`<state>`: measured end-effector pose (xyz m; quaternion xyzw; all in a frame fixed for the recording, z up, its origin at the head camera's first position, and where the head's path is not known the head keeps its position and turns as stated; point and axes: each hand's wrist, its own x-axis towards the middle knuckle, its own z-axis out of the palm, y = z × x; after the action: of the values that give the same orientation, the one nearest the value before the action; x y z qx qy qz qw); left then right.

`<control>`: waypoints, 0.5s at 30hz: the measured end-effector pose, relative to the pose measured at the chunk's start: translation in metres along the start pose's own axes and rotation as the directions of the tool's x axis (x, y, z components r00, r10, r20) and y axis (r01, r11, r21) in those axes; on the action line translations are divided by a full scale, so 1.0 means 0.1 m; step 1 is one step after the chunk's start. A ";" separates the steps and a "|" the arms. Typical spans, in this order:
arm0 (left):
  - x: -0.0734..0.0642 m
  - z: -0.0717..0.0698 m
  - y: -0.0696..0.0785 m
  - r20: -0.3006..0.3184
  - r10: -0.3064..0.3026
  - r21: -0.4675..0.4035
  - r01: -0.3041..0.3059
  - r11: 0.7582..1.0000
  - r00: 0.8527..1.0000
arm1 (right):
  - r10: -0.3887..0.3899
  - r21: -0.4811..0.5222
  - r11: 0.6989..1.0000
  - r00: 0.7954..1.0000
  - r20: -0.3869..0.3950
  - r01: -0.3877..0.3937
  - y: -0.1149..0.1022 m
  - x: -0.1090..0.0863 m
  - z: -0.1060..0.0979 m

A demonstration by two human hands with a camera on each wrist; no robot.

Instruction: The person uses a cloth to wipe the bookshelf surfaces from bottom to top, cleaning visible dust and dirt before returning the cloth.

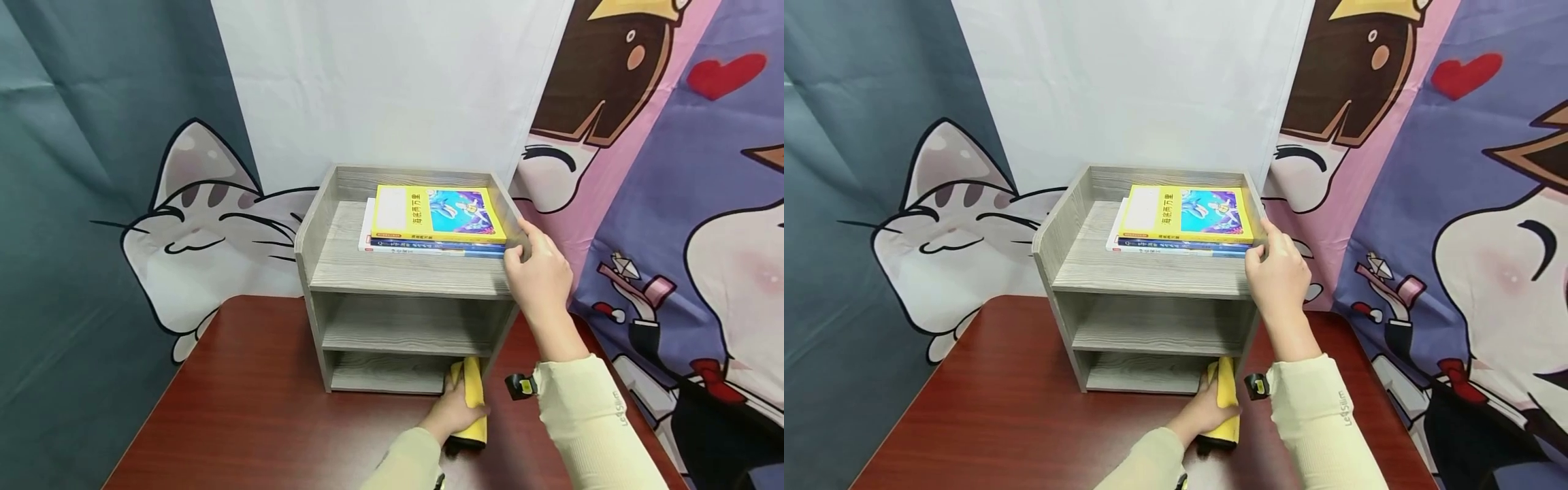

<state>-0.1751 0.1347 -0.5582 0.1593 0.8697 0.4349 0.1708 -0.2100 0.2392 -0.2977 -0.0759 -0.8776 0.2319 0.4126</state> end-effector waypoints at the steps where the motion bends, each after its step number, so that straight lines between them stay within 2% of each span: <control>1: 0.00 0.00 0.00 0.013 -0.019 -0.043 0.020 0.999 1.000 | 0.001 -0.001 1.000 1.000 0.002 -0.001 0.00 0.00 0.00; 3: 0.02 -0.01 0.02 0.029 -0.048 -0.111 0.051 0.993 0.998 | 0.001 -0.004 1.000 1.000 0.001 -0.001 0.02 0.00 0.00; 5: 0.04 0.00 0.02 0.027 -0.069 -0.133 0.072 0.988 0.997 | 0.003 -0.006 1.000 1.000 -0.002 -0.003 0.02 0.00 0.01; 7: 0.04 0.02 0.03 -0.002 -0.056 -0.091 0.055 0.994 0.998 | 0.004 -0.006 1.000 1.000 -0.008 -0.004 0.03 0.00 0.01; 9: 0.05 0.06 0.03 -0.048 -0.033 0.001 0.033 0.999 0.998 | 0.004 -0.004 1.000 1.000 -0.014 -0.004 0.02 0.00 0.01; 13: 0.07 0.13 0.02 -0.150 -0.004 0.175 0.030 0.984 0.989 | 0.001 0.001 1.000 1.000 -0.027 -0.001 0.01 0.00 0.03; 15: 0.08 0.15 0.03 -0.195 0.003 0.190 0.035 0.981 0.981 | 0.000 0.001 1.000 1.000 -0.032 0.000 0.01 0.00 0.04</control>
<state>-0.1756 0.1500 -0.5654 0.1248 0.9215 0.3607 0.0725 -0.2130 0.2390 -0.3007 -0.0795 -0.8708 0.2313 0.4264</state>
